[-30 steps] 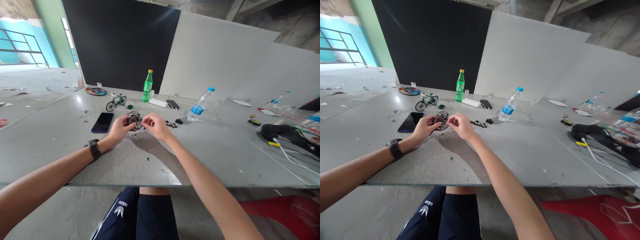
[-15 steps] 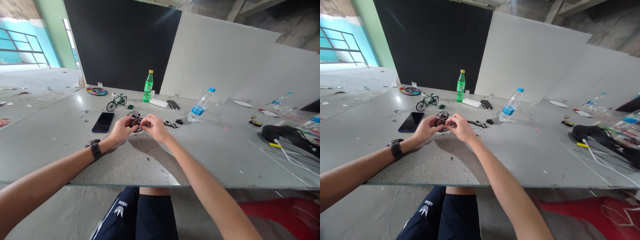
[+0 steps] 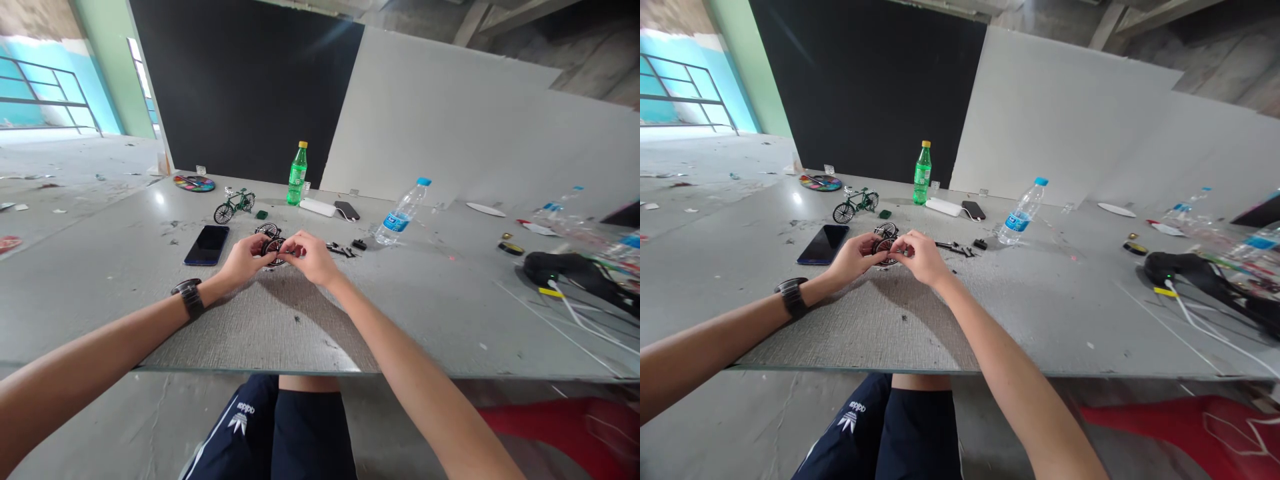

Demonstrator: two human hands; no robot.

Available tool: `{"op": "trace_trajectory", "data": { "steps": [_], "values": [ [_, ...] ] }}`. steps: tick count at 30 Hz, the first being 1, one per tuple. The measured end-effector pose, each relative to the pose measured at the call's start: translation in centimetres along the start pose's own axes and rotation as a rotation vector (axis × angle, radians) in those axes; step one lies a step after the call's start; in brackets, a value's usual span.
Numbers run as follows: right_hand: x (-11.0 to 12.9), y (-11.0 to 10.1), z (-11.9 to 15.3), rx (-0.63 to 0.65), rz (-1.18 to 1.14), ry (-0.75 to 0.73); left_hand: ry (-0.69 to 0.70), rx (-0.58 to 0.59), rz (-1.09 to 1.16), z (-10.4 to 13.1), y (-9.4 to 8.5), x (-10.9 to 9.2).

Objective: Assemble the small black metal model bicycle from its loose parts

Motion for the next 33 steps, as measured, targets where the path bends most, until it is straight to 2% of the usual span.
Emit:
{"op": "trace_trajectory", "data": {
  "steps": [9, 18, 25, 33],
  "values": [
    [-0.1, 0.2, 0.0, -0.054, -0.032, 0.077, -0.094, 0.014, 0.160, 0.1, 0.3, 0.0],
    [0.7, 0.1, 0.4, -0.052, 0.215, -0.134, -0.174, 0.020, 0.325, 0.1, 0.5, 0.4],
    [1.3, 0.1, 0.4, -0.050, 0.509, -0.266, -0.225, 0.011, 0.363, 0.2, 0.7, -0.1],
    [2.2, 0.2, 0.6, -0.113, 0.716, -0.404, -0.227, -0.010, 0.372, 0.2, 0.6, -0.1]
  ]
}}
Point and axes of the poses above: each hand's wrist, its own z-axis away from the middle knuckle, its own y-axis out of the palm, x = y × z, the point moved 4 cm from there along -z, towards the middle knuckle, and after that the axes turned 2 degrees about -x, right-handed, at the moved point
